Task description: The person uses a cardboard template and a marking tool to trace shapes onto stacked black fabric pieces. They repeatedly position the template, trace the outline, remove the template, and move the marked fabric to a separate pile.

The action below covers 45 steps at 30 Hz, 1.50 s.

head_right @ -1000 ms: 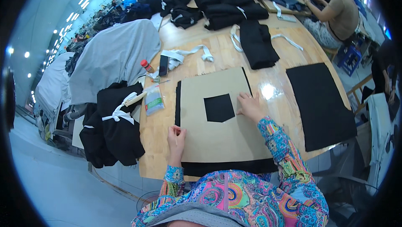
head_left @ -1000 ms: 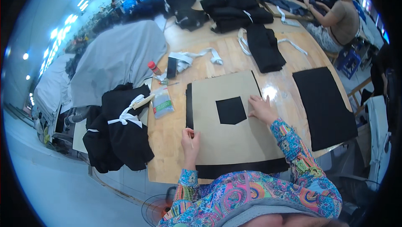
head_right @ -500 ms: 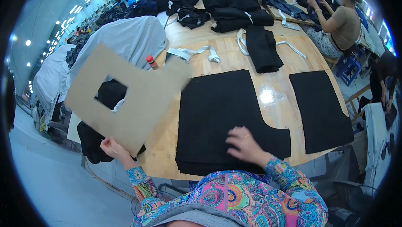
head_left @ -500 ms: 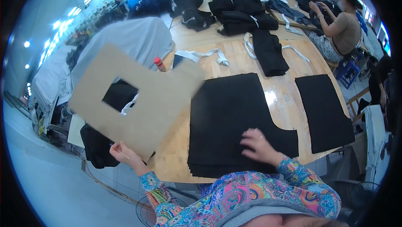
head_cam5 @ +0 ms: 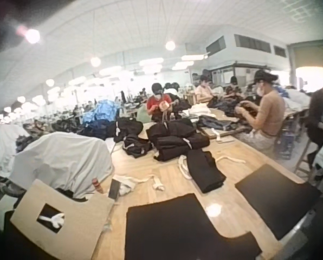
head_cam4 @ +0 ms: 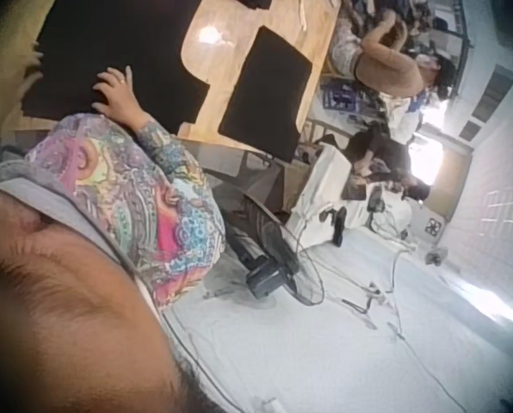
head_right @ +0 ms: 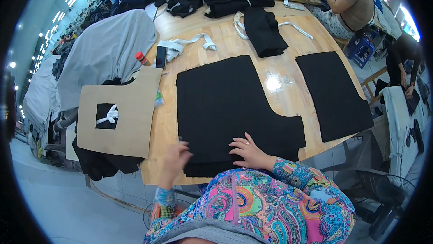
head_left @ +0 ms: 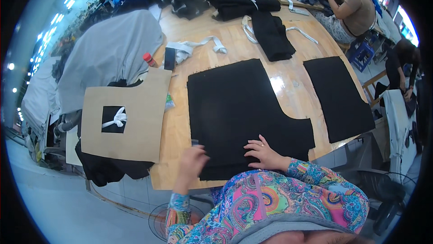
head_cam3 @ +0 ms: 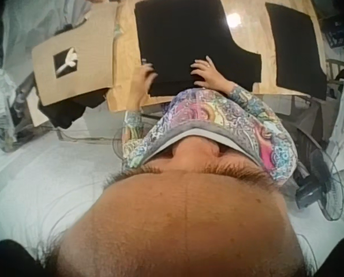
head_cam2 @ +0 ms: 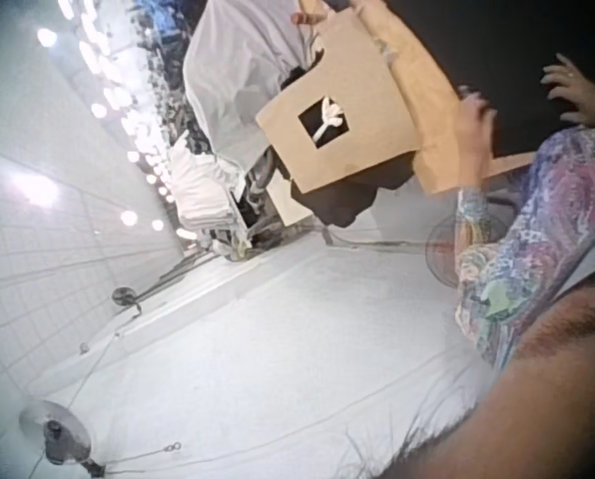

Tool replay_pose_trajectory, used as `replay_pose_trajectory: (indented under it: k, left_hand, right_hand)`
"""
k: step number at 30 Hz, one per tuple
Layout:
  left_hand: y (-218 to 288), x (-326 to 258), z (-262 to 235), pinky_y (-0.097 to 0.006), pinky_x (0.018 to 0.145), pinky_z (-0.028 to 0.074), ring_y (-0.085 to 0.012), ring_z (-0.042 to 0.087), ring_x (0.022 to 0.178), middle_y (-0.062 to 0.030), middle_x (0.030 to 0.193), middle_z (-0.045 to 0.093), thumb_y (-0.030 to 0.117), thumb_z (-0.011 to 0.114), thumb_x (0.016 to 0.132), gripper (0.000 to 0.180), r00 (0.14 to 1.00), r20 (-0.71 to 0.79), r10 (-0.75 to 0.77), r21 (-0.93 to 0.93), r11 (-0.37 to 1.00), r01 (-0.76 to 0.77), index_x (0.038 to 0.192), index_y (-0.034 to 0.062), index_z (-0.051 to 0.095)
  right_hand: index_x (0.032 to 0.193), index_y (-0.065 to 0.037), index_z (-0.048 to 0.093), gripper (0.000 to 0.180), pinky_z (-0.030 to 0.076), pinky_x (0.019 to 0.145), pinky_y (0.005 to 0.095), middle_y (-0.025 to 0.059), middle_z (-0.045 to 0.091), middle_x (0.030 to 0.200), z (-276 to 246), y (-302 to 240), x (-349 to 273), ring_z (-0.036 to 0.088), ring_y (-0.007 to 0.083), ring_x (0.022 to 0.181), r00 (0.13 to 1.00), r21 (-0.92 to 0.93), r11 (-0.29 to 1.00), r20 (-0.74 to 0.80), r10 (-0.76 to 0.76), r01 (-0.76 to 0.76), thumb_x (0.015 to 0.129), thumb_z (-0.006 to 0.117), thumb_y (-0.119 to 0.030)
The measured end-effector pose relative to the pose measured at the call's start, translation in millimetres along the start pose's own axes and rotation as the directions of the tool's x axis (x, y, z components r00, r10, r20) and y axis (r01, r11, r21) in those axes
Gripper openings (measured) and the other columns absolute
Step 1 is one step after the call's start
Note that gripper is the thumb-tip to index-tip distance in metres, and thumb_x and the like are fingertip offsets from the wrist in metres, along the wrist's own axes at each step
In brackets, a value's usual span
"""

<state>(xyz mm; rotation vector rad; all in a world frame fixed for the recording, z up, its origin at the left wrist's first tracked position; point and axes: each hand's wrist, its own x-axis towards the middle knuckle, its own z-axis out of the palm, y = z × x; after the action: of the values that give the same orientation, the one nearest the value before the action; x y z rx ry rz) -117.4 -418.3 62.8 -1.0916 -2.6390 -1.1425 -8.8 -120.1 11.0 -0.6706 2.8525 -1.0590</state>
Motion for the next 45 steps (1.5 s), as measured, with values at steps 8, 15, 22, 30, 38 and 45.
replay_pose_trajectory:
  k: [8,15,22,30,38,45]
  left_hand:
    - [-4,-2,34,-0.036,0.072,0.05,-0.0274,0.062,0.084,-0.009,0.088,0.064,-0.002,0.065,0.074,0.014,0.927,0.346,0.145,-0.034,0.989,-0.142,0.085,0.0031,0.059]
    - [5,30,19,-0.03,0.062,0.051,-0.0217,0.064,0.069,-0.01,0.078,0.063,-0.003,0.068,0.077,0.011,0.976,0.218,-0.005,-0.171,0.984,0.043,0.082,-0.0001,0.059]
    - [29,67,-11,-0.034,0.058,0.047,-0.028,0.059,0.067,-0.0139,0.076,0.057,-0.001,0.07,0.076,0.016,0.97,0.242,-0.008,0.135,0.991,-0.026,0.08,0.0025,0.055]
    - [43,116,-24,-0.031,0.061,0.049,-0.0263,0.063,0.071,-0.0145,0.08,0.062,-0.005,0.064,0.077,0.011,0.997,0.069,0.039,0.101,0.994,-0.046,0.082,0.0013,0.056]
    - [130,139,-78,-0.03,0.066,0.046,-0.0192,0.058,0.07,-0.0093,0.08,0.062,-0.006,0.062,0.08,0.016,0.942,-0.307,0.139,0.06,0.99,-0.126,0.077,0.0035,0.049]
    - [190,226,-62,-0.024,0.073,0.041,-0.0118,0.051,0.078,-0.009,0.085,0.061,-0.006,0.06,0.082,0.024,0.921,-0.304,0.243,-0.239,0.917,-0.321,0.077,0.0062,0.04]
  right_hand:
    - [0.109,-0.011,0.061,0.039,0.011,0.111,0.0585,0.009,0.049,0.127,4,2,2,0.037,0.0304,0.13,1.0,0.075,0.997,-0.025,-0.009,0.011,0.077,0.074,-0.029]
    - [0.116,-0.008,0.057,0.049,0.018,0.11,0.0571,0.0114,0.052,0.122,-13,-11,2,0.043,0.0289,0.124,0.977,0.0,0.996,-0.194,0.087,-0.089,0.071,0.074,-0.018]
    - [0.098,-0.006,0.062,0.024,0.031,0.103,0.0477,0.0068,0.062,0.088,-62,28,-7,0.06,0.0233,0.089,0.813,-0.218,0.936,-0.572,0.108,-0.277,0.076,0.061,0.0]
    - [0.086,-0.008,0.065,0.009,0.03,0.102,0.0465,0.0062,0.063,0.08,-105,66,-53,0.061,0.0226,0.086,0.744,-0.022,0.899,-0.571,0.348,-0.438,0.08,0.061,-0.004]
    - [0.082,-0.005,0.063,0.008,0.038,0.099,0.0499,0.0069,0.061,0.076,-247,-30,-114,0.062,0.022,0.077,0.495,-0.308,0.909,-0.858,-0.139,-0.279,0.077,0.062,0.002]
    - [0.084,0.0,0.063,0.006,0.044,0.089,0.0403,0.0094,0.06,0.08,-344,-46,-148,0.06,0.0233,0.079,0.529,-0.36,0.861,-0.839,-0.13,-0.359,0.079,0.06,0.001]
